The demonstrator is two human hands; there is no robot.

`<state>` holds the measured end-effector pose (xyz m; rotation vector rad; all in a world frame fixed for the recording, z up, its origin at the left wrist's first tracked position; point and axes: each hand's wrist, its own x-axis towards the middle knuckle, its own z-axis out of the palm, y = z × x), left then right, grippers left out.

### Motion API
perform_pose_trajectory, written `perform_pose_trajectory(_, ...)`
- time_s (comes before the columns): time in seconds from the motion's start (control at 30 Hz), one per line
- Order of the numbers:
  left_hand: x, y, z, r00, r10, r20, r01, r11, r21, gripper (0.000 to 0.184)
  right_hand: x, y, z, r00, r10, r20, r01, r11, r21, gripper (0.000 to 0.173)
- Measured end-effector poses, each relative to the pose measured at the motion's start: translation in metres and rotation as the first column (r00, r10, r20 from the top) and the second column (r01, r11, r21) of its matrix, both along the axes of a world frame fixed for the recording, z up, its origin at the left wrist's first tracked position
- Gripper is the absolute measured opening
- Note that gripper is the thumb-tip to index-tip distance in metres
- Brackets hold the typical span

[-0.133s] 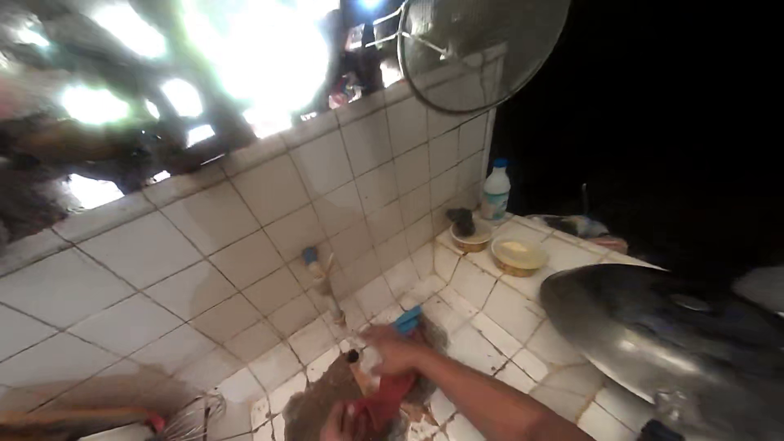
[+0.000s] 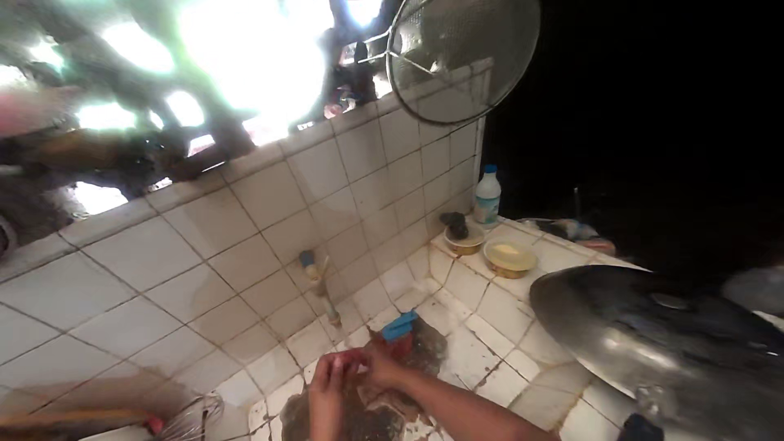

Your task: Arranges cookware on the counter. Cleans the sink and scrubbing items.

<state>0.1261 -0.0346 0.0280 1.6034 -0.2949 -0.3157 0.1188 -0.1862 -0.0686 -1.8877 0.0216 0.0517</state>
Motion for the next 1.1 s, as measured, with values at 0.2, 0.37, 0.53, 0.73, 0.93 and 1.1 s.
perform_pose_trajectory(0.2, 0.014, 0.025, -0.01, 0.947, 0.288, -0.142, -0.308, 0.939, -0.15, 0.022, 0.028, -0.018, 0.045, 0.817, -0.211, -0.537, 0.143, 0.976, -0.166, 0.047)
perform_pose_trajectory(0.37, 0.016, 0.02, -0.043, 0.836, 0.253, -0.488, -0.179, 0.965, 0.194, 0.062, 0.029, 0.012, 0.08, 0.948, -0.132, -0.29, 0.136, 0.991, -0.008, 0.037)
perform_pose_trajectory(0.53, 0.035, -0.012, -0.041, 0.82, 0.168, -0.548, -0.322, 0.926, -0.198, 0.047, 0.008, 0.029, 0.098, 0.97, -0.09, -0.225, 0.187, 0.868, 0.459, 0.047)
perform_pose_trajectory(0.73, 0.029, -0.023, -0.005, 0.847, -0.17, -0.504, -0.013, 0.94, -0.34, 0.038, 0.014, 0.003, 0.076, 0.955, -0.222, -0.195, 0.295, 0.694, 0.656, 0.039)
perform_pose_trajectory(0.93, 0.021, -0.02, -0.016, 0.789, -0.254, -0.56, 0.264, 0.962, -0.065, 0.03, 0.023, 0.0, 0.08, 0.995, 0.082, -0.063, -0.061, 0.957, 0.284, 0.027)
perform_pose_trajectory(1.1, 0.003, -0.03, -0.036, 0.847, -0.032, -0.531, 0.163, 0.966, 0.2, 0.012, 0.019, 0.015, 0.078, 0.994, 0.047, -0.102, -0.054, 0.996, -0.071, 0.035)
